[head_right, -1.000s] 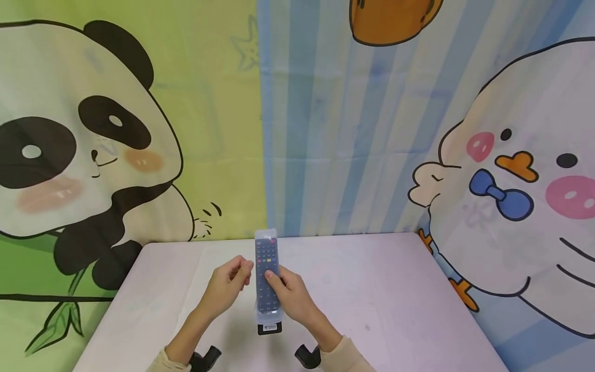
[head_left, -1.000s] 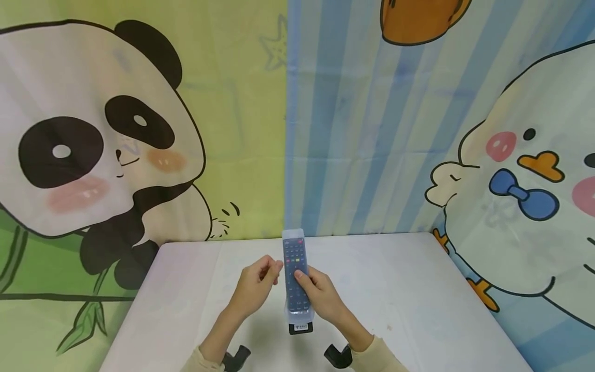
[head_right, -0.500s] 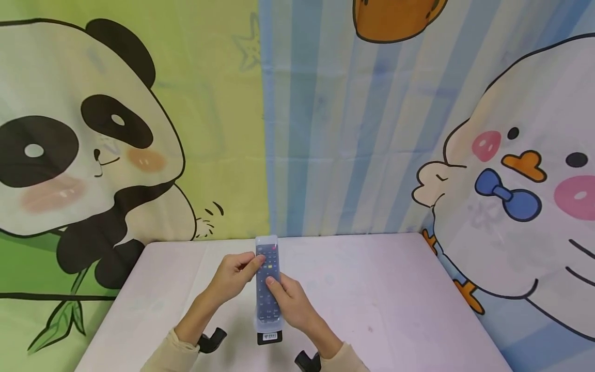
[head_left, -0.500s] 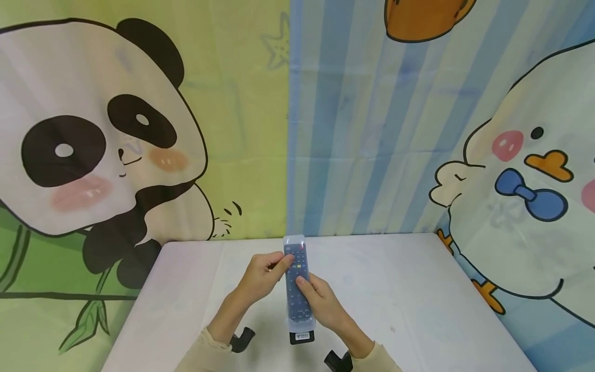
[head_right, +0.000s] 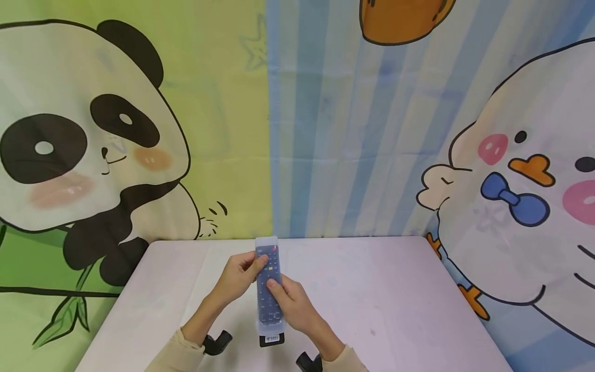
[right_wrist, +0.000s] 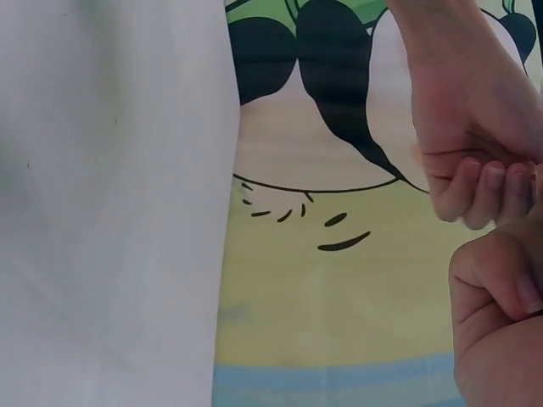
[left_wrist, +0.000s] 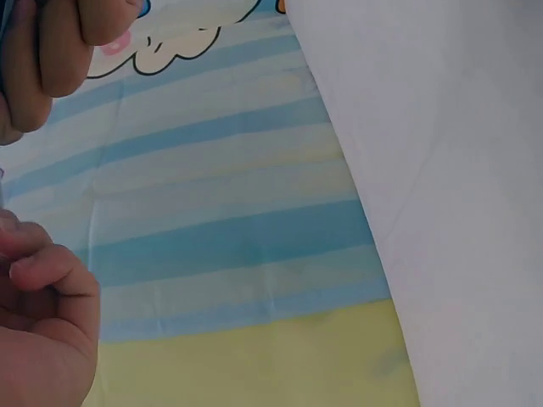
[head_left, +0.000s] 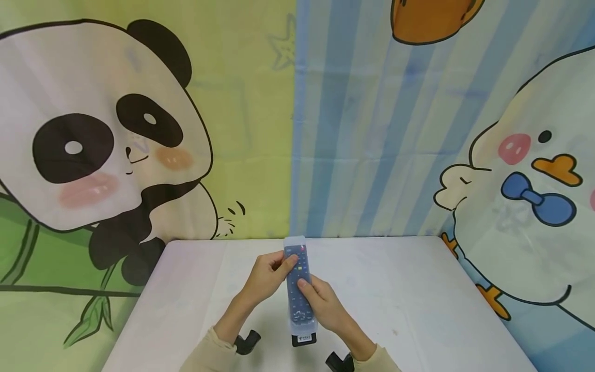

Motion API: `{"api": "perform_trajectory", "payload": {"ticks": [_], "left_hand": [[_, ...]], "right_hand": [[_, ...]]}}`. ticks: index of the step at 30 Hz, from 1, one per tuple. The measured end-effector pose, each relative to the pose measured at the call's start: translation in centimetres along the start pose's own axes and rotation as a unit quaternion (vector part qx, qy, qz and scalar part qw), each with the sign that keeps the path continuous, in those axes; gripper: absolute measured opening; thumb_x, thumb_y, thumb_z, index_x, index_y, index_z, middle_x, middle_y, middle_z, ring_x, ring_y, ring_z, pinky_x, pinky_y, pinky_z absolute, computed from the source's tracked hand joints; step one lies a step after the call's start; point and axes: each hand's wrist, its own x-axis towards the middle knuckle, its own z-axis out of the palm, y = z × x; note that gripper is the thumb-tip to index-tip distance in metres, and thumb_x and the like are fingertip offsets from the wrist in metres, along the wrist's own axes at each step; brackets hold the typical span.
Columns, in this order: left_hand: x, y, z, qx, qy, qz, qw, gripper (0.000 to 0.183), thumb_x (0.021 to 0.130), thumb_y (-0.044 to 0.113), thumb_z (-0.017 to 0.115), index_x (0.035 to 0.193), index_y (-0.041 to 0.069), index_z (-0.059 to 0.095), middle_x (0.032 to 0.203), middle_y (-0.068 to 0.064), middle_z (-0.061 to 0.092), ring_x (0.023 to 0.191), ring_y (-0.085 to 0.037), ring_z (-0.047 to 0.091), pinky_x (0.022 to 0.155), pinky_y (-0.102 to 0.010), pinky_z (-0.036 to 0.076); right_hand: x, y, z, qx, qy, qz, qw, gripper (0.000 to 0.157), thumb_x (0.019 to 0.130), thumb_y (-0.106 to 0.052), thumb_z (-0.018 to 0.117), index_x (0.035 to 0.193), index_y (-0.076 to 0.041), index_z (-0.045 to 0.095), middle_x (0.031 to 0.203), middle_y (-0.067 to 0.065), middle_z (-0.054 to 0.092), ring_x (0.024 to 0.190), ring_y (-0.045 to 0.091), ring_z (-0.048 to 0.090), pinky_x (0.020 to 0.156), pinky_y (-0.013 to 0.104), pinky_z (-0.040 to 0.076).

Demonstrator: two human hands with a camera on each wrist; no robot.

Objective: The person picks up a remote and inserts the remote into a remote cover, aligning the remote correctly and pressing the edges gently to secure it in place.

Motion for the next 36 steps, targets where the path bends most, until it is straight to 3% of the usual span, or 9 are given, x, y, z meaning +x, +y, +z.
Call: {"api": "perform_trajectory", "payload": {"ticks": [3, 9, 14, 19, 26, 30, 33, 36], "left_hand": [[0.3, 0.1, 0.0, -0.039, -0.002, 0.016, 0.9991, 0.032, 0.101, 0.011, 0.061, 0.069, 0.012, 0.061, 0.057, 0.004, 0.048, 0.05, -0.009, 0.043, 0.043, -0.024, 0.034], [0.4, 0.1, 0.1, -0.1, -0.006, 0.073, 0.9923, 0.043, 0.101, -0.002, 0.055, 0.06, 0.01, 0.05, 0.05, -0.002, 0.041, 0.045, -0.01, 0.036, 0.037, -0.026, 0.026], [-0.1, 0.2, 0.5, -0.105, -0.013, 0.105, 0.9888, 0.042, 0.1, -0.008, 0.052, 0.062, 0.009, 0.05, 0.05, -0.003, 0.04, 0.043, -0.01, 0.036, 0.036, -0.025, 0.027], [-0.8, 0.4, 1.0, -0.085, 0.006, 0.126, 0.9884, 0.043, 0.098, -0.011, 0.053, 0.061, 0.01, 0.053, 0.048, -0.002, 0.041, 0.042, -0.006, 0.035, 0.034, -0.023, 0.025], [-1.8, 0.5, 1.3, -0.025, 0.028, 0.161, 0.9862, 0.042, 0.095, -0.012, 0.057, 0.061, 0.012, 0.052, 0.047, 0.002, 0.041, 0.045, 0.003, 0.034, 0.034, -0.017, 0.025], [-1.7, 0.5, 1.0, 0.061, 0.034, 0.186, 0.9801, 0.043, 0.097, -0.005, 0.06, 0.062, 0.017, 0.047, 0.05, 0.009, 0.036, 0.048, 0.005, 0.029, 0.037, -0.015, 0.021], [-1.4, 0.9, 0.6, 0.161, 0.031, 0.207, 0.9645, 0.044, 0.1, 0.005, 0.06, 0.063, 0.02, 0.042, 0.053, 0.013, 0.033, 0.05, 0.005, 0.027, 0.04, -0.013, 0.02], [-1.1, 1.3, 0.2, 0.252, 0.023, 0.229, 0.94, 0.044, 0.105, 0.017, 0.055, 0.064, 0.021, 0.04, 0.054, 0.014, 0.03, 0.05, 0.004, 0.026, 0.042, -0.012, 0.019]], "right_hand": [[0.1, -0.2, 0.0, -0.007, 0.001, 0.001, 1.0, 0.028, 0.11, -0.007, 0.034, 0.119, 0.005, 0.058, 0.085, 0.005, 0.061, 0.069, 0.013, 0.062, 0.058, 0.035, 0.055], [0.1, -0.9, -0.1, -0.014, 0.011, 0.011, 1.0, 0.028, 0.11, -0.012, 0.037, 0.113, 0.004, 0.06, 0.08, 0.004, 0.06, 0.066, 0.014, 0.061, 0.056, 0.034, 0.054], [-0.2, -1.4, -0.1, 0.027, 0.009, 0.022, 0.999, 0.03, 0.11, -0.013, 0.036, 0.115, 0.007, 0.058, 0.078, 0.003, 0.058, 0.064, 0.011, 0.058, 0.053, 0.031, 0.052], [-0.4, -1.3, 0.1, 0.053, 0.023, 0.023, 0.998, 0.032, 0.111, -0.016, 0.036, 0.108, 0.008, 0.058, 0.073, 0.002, 0.056, 0.059, 0.01, 0.057, 0.049, 0.028, 0.05], [-0.6, -1.1, 0.3, 0.066, 0.03, 0.029, 0.997, 0.034, 0.111, -0.016, 0.037, 0.101, 0.009, 0.057, 0.069, -0.001, 0.056, 0.055, 0.009, 0.057, 0.046, 0.027, 0.049], [-0.4, -1.0, 0.0, 0.011, 0.021, 0.011, 1.0, 0.029, 0.11, -0.009, 0.036, 0.101, 0.006, 0.059, 0.07, -0.002, 0.056, 0.056, 0.008, 0.056, 0.047, 0.029, 0.049], [-0.2, -2.1, -0.3, -0.06, 0.006, -0.003, 0.998, 0.025, 0.108, -0.003, 0.036, 0.103, 0.003, 0.059, 0.072, 0.001, 0.059, 0.059, 0.006, 0.057, 0.049, 0.03, 0.052], [-0.2, -2.2, -0.6, -0.108, -0.009, -0.008, 0.994, 0.023, 0.108, -0.002, 0.036, 0.111, 0.004, 0.059, 0.078, 0.006, 0.065, 0.063, 0.007, 0.061, 0.054, 0.03, 0.055]]}}
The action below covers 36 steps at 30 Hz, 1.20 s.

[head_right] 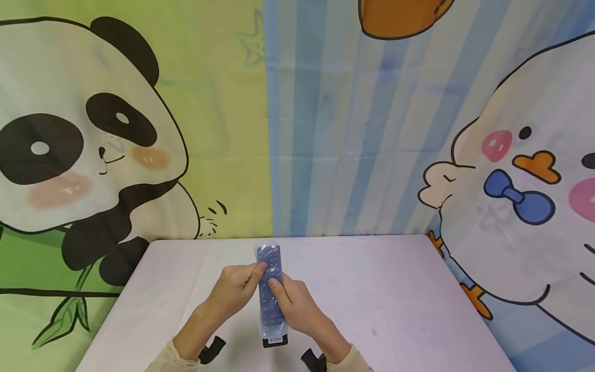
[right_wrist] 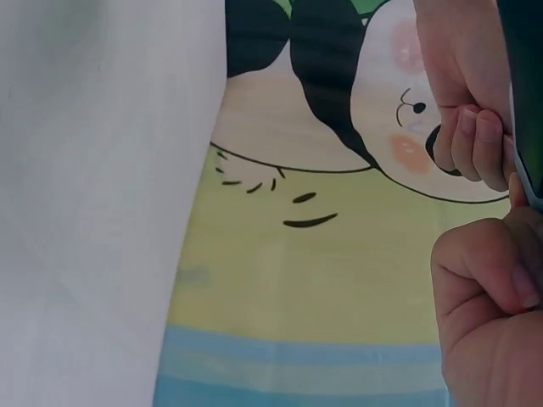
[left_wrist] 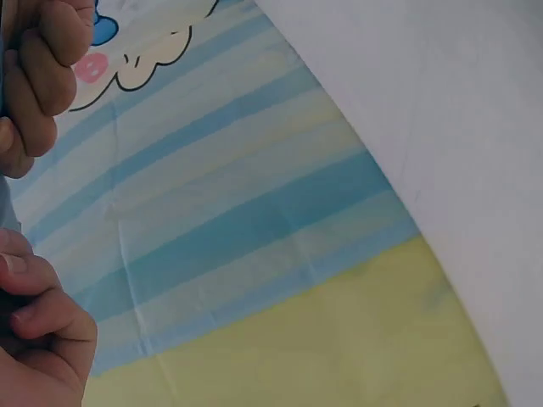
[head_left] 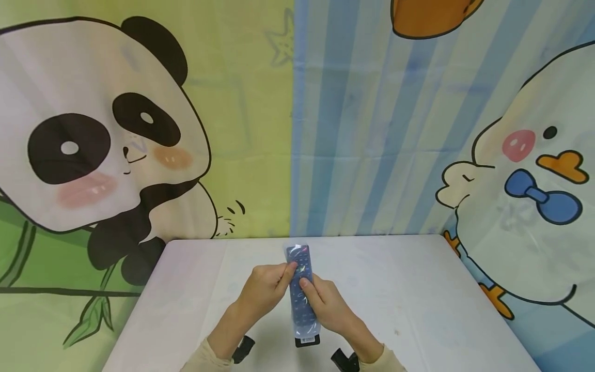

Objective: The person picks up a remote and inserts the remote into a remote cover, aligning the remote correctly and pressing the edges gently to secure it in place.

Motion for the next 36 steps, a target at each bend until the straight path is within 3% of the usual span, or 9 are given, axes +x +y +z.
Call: {"api": "perform_trajectory", "payload": {"ticks": [6, 8, 11, 13, 16, 20, 23, 26, 36], "left_hand": [[0.8, 0.1, -0.7, 0.088, -0.015, 0.026, 0.9956, 0.053, 0.111, 0.031, 0.039, 0.058, 0.02, 0.038, 0.051, 0.014, 0.026, 0.047, 0.002, 0.022, 0.043, -0.015, 0.014], [0.8, 0.0, -0.8, 0.06, -0.02, 0.005, 0.998, 0.055, 0.11, 0.026, 0.044, 0.055, 0.021, 0.039, 0.048, 0.016, 0.03, 0.046, 0.004, 0.023, 0.041, -0.014, 0.016], [0.6, -0.4, -0.9, -0.067, -0.036, -0.057, 0.9955, 0.057, 0.106, 0.014, 0.051, 0.05, 0.02, 0.044, 0.045, 0.015, 0.039, 0.041, 0.003, 0.031, 0.037, -0.015, 0.021], [0.4, -0.6, -0.8, -0.182, -0.045, -0.101, 0.9771, 0.057, 0.104, 0.008, 0.054, 0.048, 0.017, 0.049, 0.044, 0.011, 0.046, 0.038, -0.003, 0.041, 0.035, -0.018, 0.027], [0.0, -1.0, -0.6, -0.323, -0.057, -0.148, 0.9329, 0.056, 0.104, 0.004, 0.052, 0.048, 0.009, 0.051, 0.043, -0.001, 0.049, 0.036, -0.016, 0.048, 0.034, -0.024, 0.032], [-0.5, -1.6, -0.2, -0.399, -0.086, -0.186, 0.8939, 0.055, 0.106, 0.007, 0.049, 0.051, 0.001, 0.049, 0.044, -0.005, 0.048, 0.038, -0.014, 0.048, 0.037, -0.025, 0.036], [-0.9, -1.9, 0.2, -0.391, -0.106, -0.211, 0.8893, 0.052, 0.106, 0.011, 0.05, 0.056, -0.002, 0.052, 0.047, 0.002, 0.047, 0.044, -0.008, 0.045, 0.04, -0.023, 0.035], [-1.0, -2.0, 0.3, -0.365, -0.116, -0.235, 0.8935, 0.046, 0.105, 0.013, 0.052, 0.061, -0.002, 0.056, 0.052, 0.006, 0.047, 0.048, -0.007, 0.042, 0.042, -0.021, 0.032], [-0.5, -1.2, 0.0, -0.318, -0.107, -0.293, 0.8954, 0.036, 0.106, 0.022, 0.053, 0.081, -0.001, 0.066, 0.058, 0.003, 0.044, 0.052, -0.008, 0.037, 0.046, -0.022, 0.028]], "right_hand": [[0.1, 1.1, 0.0, -0.045, -0.005, -0.018, 0.999, 0.023, 0.107, -0.001, 0.037, 0.12, 0.003, 0.056, 0.084, 0.01, 0.068, 0.069, 0.008, 0.065, 0.057, 0.028, 0.056], [0.2, 1.2, 0.0, -0.047, -0.009, -0.02, 0.999, 0.022, 0.107, -0.001, 0.038, 0.118, 0.003, 0.056, 0.084, 0.011, 0.068, 0.069, 0.008, 0.065, 0.058, 0.027, 0.056], [0.2, 1.0, 0.0, -0.038, -0.021, -0.015, 0.999, 0.02, 0.107, -0.002, 0.037, 0.114, 0.002, 0.056, 0.083, 0.009, 0.067, 0.068, 0.008, 0.064, 0.057, 0.028, 0.056], [0.2, 0.9, -0.1, -0.029, -0.031, -0.012, 0.999, 0.021, 0.108, -0.003, 0.037, 0.113, 0.001, 0.057, 0.083, 0.007, 0.066, 0.068, 0.007, 0.063, 0.057, 0.028, 0.056], [0.2, 0.9, -0.2, -0.024, -0.043, -0.02, 0.999, 0.021, 0.109, -0.006, 0.037, 0.11, -0.002, 0.058, 0.081, 0.003, 0.065, 0.066, 0.006, 0.062, 0.055, 0.027, 0.055], [0.0, 1.2, -0.1, -0.021, -0.058, -0.045, 0.997, 0.021, 0.109, -0.007, 0.037, 0.11, -0.003, 0.058, 0.082, 0.002, 0.065, 0.067, 0.005, 0.062, 0.056, 0.026, 0.055], [0.0, 1.5, 0.1, -0.016, -0.074, -0.051, 0.996, 0.023, 0.109, -0.008, 0.036, 0.116, -0.003, 0.058, 0.089, 0.003, 0.067, 0.071, 0.006, 0.063, 0.06, 0.026, 0.055], [0.1, 1.7, 0.2, -0.014, -0.088, -0.044, 0.995, 0.026, 0.11, -0.009, 0.034, 0.122, -0.003, 0.056, 0.096, 0.006, 0.068, 0.076, 0.007, 0.065, 0.063, 0.027, 0.056], [0.6, 2.0, 0.2, -0.025, -0.096, -0.014, 0.995, 0.028, 0.111, -0.012, 0.034, 0.118, -0.001, 0.058, 0.094, 0.007, 0.069, 0.076, 0.008, 0.066, 0.065, 0.027, 0.056]]}}
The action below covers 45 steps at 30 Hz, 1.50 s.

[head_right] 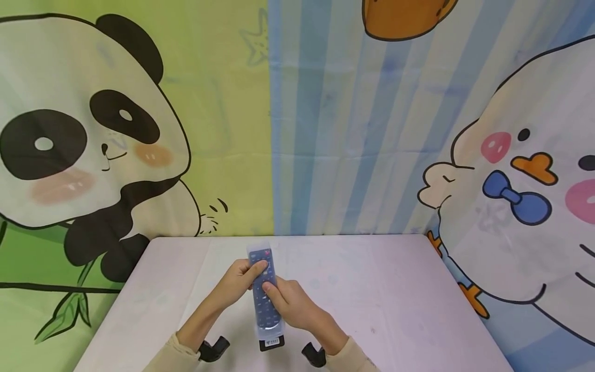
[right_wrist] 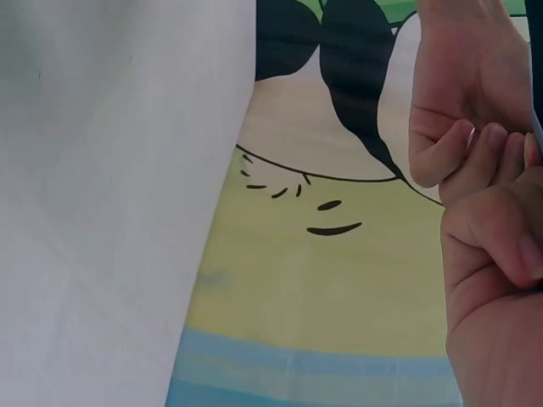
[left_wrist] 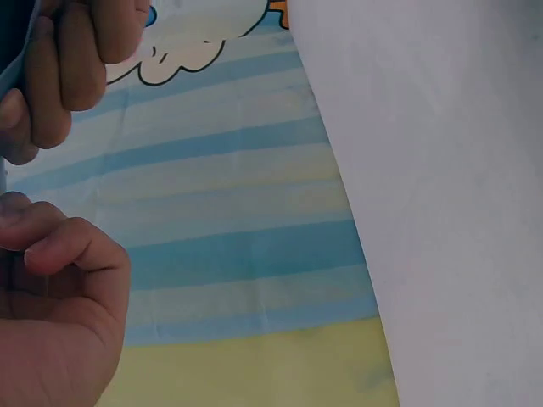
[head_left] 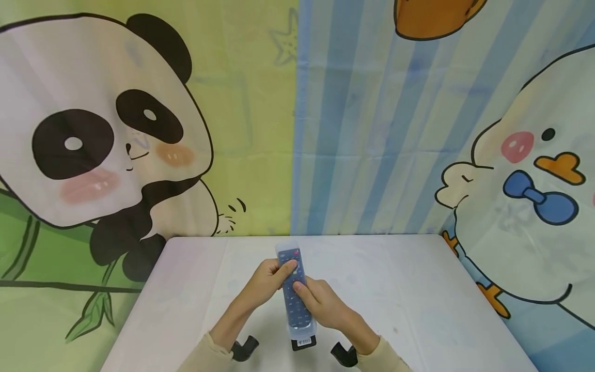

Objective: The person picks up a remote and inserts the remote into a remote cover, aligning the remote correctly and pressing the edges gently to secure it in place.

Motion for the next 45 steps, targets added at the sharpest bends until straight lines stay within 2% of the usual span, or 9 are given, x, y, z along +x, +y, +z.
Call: {"api": "perform_trajectory", "payload": {"ticks": [7, 11, 16, 19, 23, 32, 38, 41, 45], "left_hand": [[-0.1, 0.7, 0.9, 0.032, 0.059, -0.041, 0.9969, 0.04, 0.105, 0.043, 0.052, 0.099, 0.006, 0.068, 0.083, -0.001, 0.065, 0.078, -0.016, 0.06, 0.069, -0.031, 0.05], [-0.1, 0.5, 0.7, 0.038, 0.073, -0.024, 0.9963, 0.034, 0.106, 0.037, 0.051, 0.104, 0.007, 0.065, 0.082, -0.003, 0.064, 0.076, -0.017, 0.061, 0.066, -0.032, 0.052], [0.1, 0.3, -0.1, 0.022, 0.079, -0.013, 0.9966, 0.028, 0.108, 0.027, 0.05, 0.102, 0.005, 0.065, 0.081, -0.003, 0.063, 0.071, -0.017, 0.061, 0.061, -0.031, 0.052], [0.3, 0.2, -0.4, 0.007, 0.062, -0.03, 0.9976, 0.029, 0.108, 0.027, 0.048, 0.107, 0.004, 0.064, 0.085, -0.004, 0.065, 0.073, -0.018, 0.063, 0.064, -0.032, 0.054], [0.3, 0.0, 0.0, -0.026, 0.073, -0.053, 0.9956, 0.038, 0.108, 0.036, 0.047, 0.108, 0.001, 0.063, 0.084, -0.007, 0.064, 0.072, -0.02, 0.062, 0.063, -0.033, 0.054], [0.8, 0.4, 1.5, -0.16, 0.154, -0.132, 0.966, 0.046, 0.104, 0.039, 0.055, 0.106, -0.007, 0.063, 0.076, -0.005, 0.061, 0.066, -0.016, 0.058, 0.056, -0.027, 0.05], [0.5, 0.4, 1.9, -0.225, 0.178, -0.154, 0.9456, 0.046, 0.102, 0.04, 0.059, 0.1, -0.006, 0.064, 0.072, -0.005, 0.062, 0.06, -0.013, 0.06, 0.052, -0.025, 0.051], [0.3, 0.6, 2.0, -0.225, 0.181, -0.148, 0.9459, 0.046, 0.101, 0.041, 0.06, 0.099, -0.004, 0.065, 0.072, -0.006, 0.062, 0.059, -0.014, 0.061, 0.052, -0.026, 0.051], [0.3, 0.8, 2.0, -0.193, 0.176, -0.103, 0.9597, 0.047, 0.102, 0.042, 0.057, 0.1, -0.004, 0.064, 0.074, -0.007, 0.06, 0.06, -0.015, 0.059, 0.052, -0.027, 0.05]], "right_hand": [[0.6, 0.1, -0.1, -0.04, 0.012, 0.017, 0.999, 0.027, 0.111, -0.017, 0.034, 0.111, -0.004, 0.058, 0.086, 0.001, 0.067, 0.073, 0.006, 0.065, 0.064, 0.026, 0.056], [1.1, -0.2, -0.2, -0.078, 0.011, 0.014, 0.997, 0.029, 0.111, -0.024, 0.036, 0.119, -0.007, 0.058, 0.089, -0.001, 0.068, 0.077, 0.004, 0.065, 0.066, 0.025, 0.055], [2.2, -0.2, -0.5, -0.127, 0.078, -0.015, 0.989, 0.022, 0.106, -0.027, 0.052, 0.088, -0.017, 0.057, 0.066, -0.013, 0.05, 0.057, -0.001, 0.046, 0.05, 0.019, 0.039], [2.7, 0.1, -0.6, -0.083, 0.123, -0.034, 0.988, 0.034, 0.102, -0.019, 0.061, 0.072, -0.017, 0.046, 0.059, -0.012, 0.035, 0.05, 0.001, 0.032, 0.046, 0.02, 0.026], [3.1, 0.7, -0.5, -0.014, 0.137, -0.056, 0.989, 0.038, 0.1, -0.007, 0.062, 0.067, -0.015, 0.045, 0.059, -0.011, 0.033, 0.051, 0.001, 0.029, 0.046, 0.021, 0.024], [2.8, -2.2, 0.0, 0.082, 0.146, -0.033, 0.985, 0.04, 0.102, 0.002, 0.054, 0.065, -0.008, 0.041, 0.053, -0.008, 0.034, 0.046, 0.0, 0.031, 0.041, 0.02, 0.023], [2.8, -1.0, 0.9, -0.015, 0.202, -0.125, 0.971, 0.042, 0.094, 0.012, 0.059, 0.065, -0.011, 0.039, 0.054, -0.004, 0.032, 0.052, -0.005, 0.027, 0.041, 0.019, 0.021], [2.8, 0.1, 1.1, -0.05, 0.216, -0.161, 0.962, 0.043, 0.09, 0.016, 0.061, 0.065, -0.012, 0.039, 0.054, -0.003, 0.031, 0.053, -0.006, 0.025, 0.039, 0.019, 0.02], [2.7, 0.5, 0.8, 0.003, 0.188, -0.134, 0.973, 0.041, 0.094, 0.013, 0.058, 0.067, -0.013, 0.042, 0.053, -0.003, 0.034, 0.05, -0.003, 0.028, 0.038, 0.02, 0.022]]}}
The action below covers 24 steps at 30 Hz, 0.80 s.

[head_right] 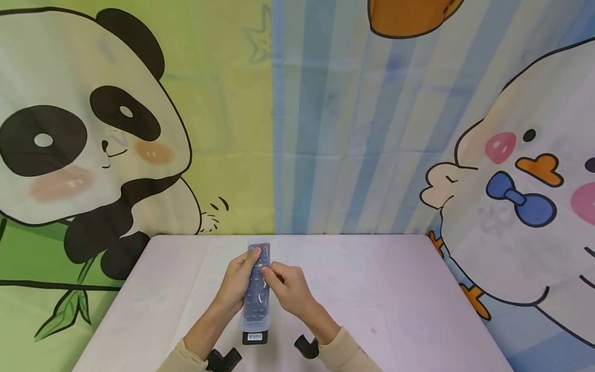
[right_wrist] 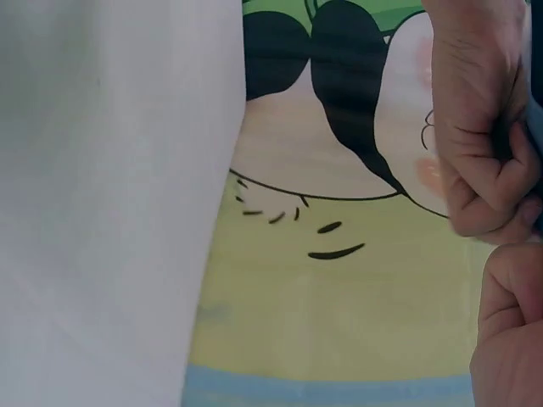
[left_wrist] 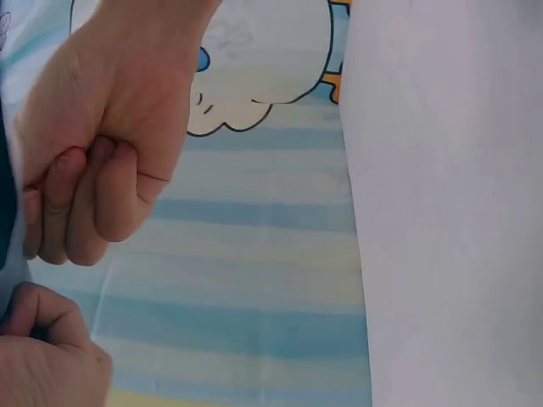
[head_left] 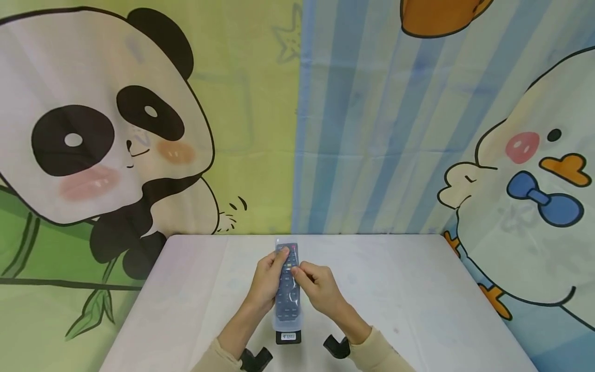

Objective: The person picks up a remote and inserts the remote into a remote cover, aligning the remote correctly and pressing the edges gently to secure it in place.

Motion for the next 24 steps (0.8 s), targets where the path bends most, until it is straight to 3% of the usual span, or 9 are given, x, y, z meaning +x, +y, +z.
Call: {"api": "perform_trajectory", "payload": {"ticks": [2, 5, 9, 14, 19, 24], "left_hand": [[0.0, 0.0, -0.1, 0.02, -0.007, 0.026, 0.9994, 0.046, 0.103, 0.043, 0.055, 0.103, -0.002, 0.063, 0.077, -0.007, 0.059, 0.063, -0.015, 0.057, 0.053, -0.027, 0.049], [0.1, -0.2, -0.2, 0.054, -0.019, 0.046, 0.9973, 0.046, 0.104, 0.045, 0.05, 0.107, 0.0, 0.061, 0.08, -0.009, 0.057, 0.066, -0.017, 0.054, 0.055, -0.029, 0.048], [0.4, -0.4, -0.3, 0.091, -0.02, 0.05, 0.9944, 0.046, 0.105, 0.047, 0.047, 0.106, 0.002, 0.06, 0.08, -0.009, 0.057, 0.065, -0.018, 0.054, 0.055, -0.03, 0.048], [0.7, -0.3, -0.4, 0.119, 0.01, 0.077, 0.9898, 0.046, 0.105, 0.046, 0.047, 0.101, 0.003, 0.061, 0.076, -0.009, 0.057, 0.061, -0.019, 0.055, 0.051, -0.031, 0.047], [0.3, 0.7, -0.1, 0.097, 0.031, 0.06, 0.993, 0.047, 0.104, 0.045, 0.051, 0.099, -0.001, 0.063, 0.074, -0.007, 0.056, 0.059, -0.017, 0.054, 0.049, -0.03, 0.046], [0.2, 1.4, 0.0, 0.052, 0.017, 0.03, 0.998, 0.049, 0.103, 0.045, 0.053, 0.101, -0.003, 0.063, 0.073, -0.007, 0.058, 0.059, -0.016, 0.056, 0.05, -0.028, 0.047]], "right_hand": [[0.1, 0.1, -0.2, 0.034, -0.014, 0.038, 0.999, 0.039, 0.097, 0.011, 0.055, 0.067, -0.011, 0.043, 0.053, -0.001, 0.035, 0.049, -0.001, 0.031, 0.039, 0.022, 0.023], [0.5, -0.6, -0.5, 0.052, -0.027, 0.061, 0.996, 0.038, 0.098, 0.01, 0.055, 0.068, -0.01, 0.044, 0.054, 0.0, 0.036, 0.05, 0.0, 0.033, 0.04, 0.024, 0.024], [1.2, -1.9, -0.8, 0.015, -0.027, 0.062, 0.998, 0.037, 0.095, 0.009, 0.06, 0.066, -0.009, 0.045, 0.057, -0.005, 0.035, 0.053, 0.0, 0.031, 0.045, 0.022, 0.024], [1.6, -2.6, -0.5, -0.001, -0.016, 0.053, 0.998, 0.037, 0.094, 0.01, 0.06, 0.067, -0.009, 0.044, 0.057, -0.006, 0.035, 0.054, -0.001, 0.03, 0.046, 0.02, 0.024], [1.8, -3.4, 0.2, -0.019, 0.001, 0.012, 1.0, 0.039, 0.093, 0.014, 0.058, 0.067, -0.008, 0.041, 0.055, -0.002, 0.033, 0.053, -0.004, 0.028, 0.044, 0.019, 0.021], [1.6, -3.2, 0.7, -0.039, 0.014, -0.023, 0.999, 0.041, 0.09, 0.019, 0.057, 0.066, -0.009, 0.039, 0.054, -0.001, 0.033, 0.054, -0.006, 0.026, 0.042, 0.017, 0.019]]}}
